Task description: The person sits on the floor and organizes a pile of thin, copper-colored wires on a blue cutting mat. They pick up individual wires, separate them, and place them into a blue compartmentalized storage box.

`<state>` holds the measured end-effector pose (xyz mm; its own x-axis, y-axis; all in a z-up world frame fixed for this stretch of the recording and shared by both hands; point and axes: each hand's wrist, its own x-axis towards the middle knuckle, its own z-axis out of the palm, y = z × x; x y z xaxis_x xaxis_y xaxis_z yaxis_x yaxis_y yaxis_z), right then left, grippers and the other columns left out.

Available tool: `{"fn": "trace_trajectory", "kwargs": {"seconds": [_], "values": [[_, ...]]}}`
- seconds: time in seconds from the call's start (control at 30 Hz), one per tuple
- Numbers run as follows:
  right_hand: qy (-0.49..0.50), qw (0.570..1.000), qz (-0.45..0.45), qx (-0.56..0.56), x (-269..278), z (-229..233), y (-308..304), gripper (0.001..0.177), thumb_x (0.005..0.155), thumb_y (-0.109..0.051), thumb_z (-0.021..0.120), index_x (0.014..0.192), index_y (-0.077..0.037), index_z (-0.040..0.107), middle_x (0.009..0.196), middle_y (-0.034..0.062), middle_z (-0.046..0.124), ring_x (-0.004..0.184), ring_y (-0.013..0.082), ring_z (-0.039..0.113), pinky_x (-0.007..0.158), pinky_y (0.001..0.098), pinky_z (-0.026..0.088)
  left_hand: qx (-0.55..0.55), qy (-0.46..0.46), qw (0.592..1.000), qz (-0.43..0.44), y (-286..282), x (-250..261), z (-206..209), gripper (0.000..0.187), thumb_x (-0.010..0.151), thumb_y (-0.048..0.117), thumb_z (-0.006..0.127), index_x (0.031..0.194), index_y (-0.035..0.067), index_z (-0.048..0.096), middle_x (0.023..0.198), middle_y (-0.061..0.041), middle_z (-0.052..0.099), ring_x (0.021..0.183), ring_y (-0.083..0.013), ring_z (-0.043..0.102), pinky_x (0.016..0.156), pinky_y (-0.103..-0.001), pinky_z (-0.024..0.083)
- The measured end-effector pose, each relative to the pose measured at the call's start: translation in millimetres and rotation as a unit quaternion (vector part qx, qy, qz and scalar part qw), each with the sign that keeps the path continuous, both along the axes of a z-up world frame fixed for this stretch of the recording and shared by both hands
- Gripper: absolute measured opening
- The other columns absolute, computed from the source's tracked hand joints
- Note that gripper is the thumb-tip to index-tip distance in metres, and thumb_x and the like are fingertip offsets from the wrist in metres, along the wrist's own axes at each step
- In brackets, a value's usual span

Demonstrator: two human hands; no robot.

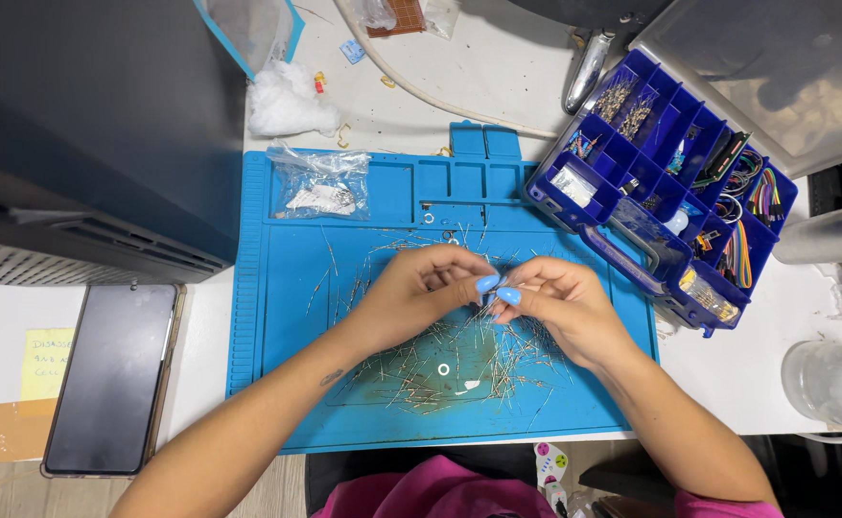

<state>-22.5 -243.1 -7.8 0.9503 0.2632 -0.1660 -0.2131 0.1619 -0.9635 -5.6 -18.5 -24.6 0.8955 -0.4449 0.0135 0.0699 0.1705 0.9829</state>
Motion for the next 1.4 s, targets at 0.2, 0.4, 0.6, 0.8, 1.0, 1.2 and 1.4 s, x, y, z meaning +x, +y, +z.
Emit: {"fn": "trace_trajectory", "kwargs": {"seconds": [0.2,0.4,0.6,0.8,1.0,1.2,1.4], "values": [[-0.004,1.0,-0.007,-0.004,3.4,-5.6,-6.7,0.009,0.086,0.01,0.068,0.095,0.012,0.068,0.083,0.0225,0.072,0.073,0.025,0.076,0.07,0.0375,0.066,0.047,-0.024,0.999,0.005,1.5,-2.8,5.9,0.02,0.087,0.013,0.08,0.106,0.007,0.077,0.084,-0.01,0.079,0.077,-0.0116,0.066,0.068,-0.023,0.054],[-0.013,1.0,-0.009,0.018,4.5,-1.3,-0.9,0.008,0.087,0.01,0.068,0.094,0.009,0.067,0.083,0.0194,0.068,0.073,0.0245,0.075,0.071,0.037,0.066,0.081,-0.038,0.996,0.011,0.9,-7.1,10.9,0.023,0.084,0.012,0.083,0.106,0.005,0.077,0.084,-0.012,0.079,0.075,-0.0136,0.068,0.065,-0.024,0.055],[-0.013,1.0,0.001,0.028,4.6,-2.3,-2.1,0.004,0.088,0.007,0.069,0.092,0.007,0.068,0.082,0.0151,0.066,0.074,0.0206,0.072,0.07,0.0358,0.064,0.065,-0.025,0.997,-0.019,-2.6,-10.0,23.5,0.012,0.09,0.009,0.075,0.101,0.007,0.08,0.08,-0.011,0.079,0.072,-0.0116,0.068,0.065,-0.023,0.055],[-0.007,0.998,-0.016,0.063,4.4,-2.6,-7.1,0.005,0.091,0.006,0.066,0.096,0.008,0.066,0.08,0.0156,0.065,0.073,0.0233,0.073,0.068,0.0366,0.065,0.012,0.029,0.999,-0.044,-2.3,-9.2,15.4,0.012,0.093,0.008,0.072,0.102,0.004,0.079,0.08,-0.013,0.079,0.076,-0.0141,0.072,0.069,-0.025,0.057],[-0.024,0.997,-0.033,0.061,4.1,-5.4,-8.7,0.01,0.091,0.005,0.067,0.101,0.008,0.066,0.085,0.0202,0.071,0.074,0.0239,0.074,0.066,0.0365,0.066,-0.018,0.041,0.996,-0.072,-3.0,-7.9,12.9,0.014,0.095,0.009,0.071,0.103,0.001,0.078,0.082,-0.015,0.079,0.078,-0.0146,0.072,0.074,-0.026,0.057],[-0.039,0.997,-0.036,0.055,2.9,-12.6,-6.1,0.01,0.09,0.005,0.068,0.1,0.007,0.066,0.087,0.0207,0.073,0.076,0.0236,0.075,0.064,0.0355,0.066,-0.008,0.043,0.995,-0.091,-5.6,-8.9,9.4,0.016,0.095,0.01,0.071,0.106,0.001,0.078,0.084,-0.016,0.079,0.08,-0.0155,0.072,0.075,-0.027,0.058],[-0.073,0.995,-0.007,0.065,4.2,-7.7,-4.7,0.012,0.088,0.008,0.07,0.1,0.007,0.067,0.09,0.0197,0.071,0.077,0.0219,0.073,0.065,0.0339,0.064,0.005,0.031,0.994,-0.108,-4.0,-10.3,17.9,0.014,0.095,0.009,0.07,0.103,0.002,0.078,0.081,-0.014,0.078,0.078,-0.0167,0.071,0.076,-0.028,0.056]]}}
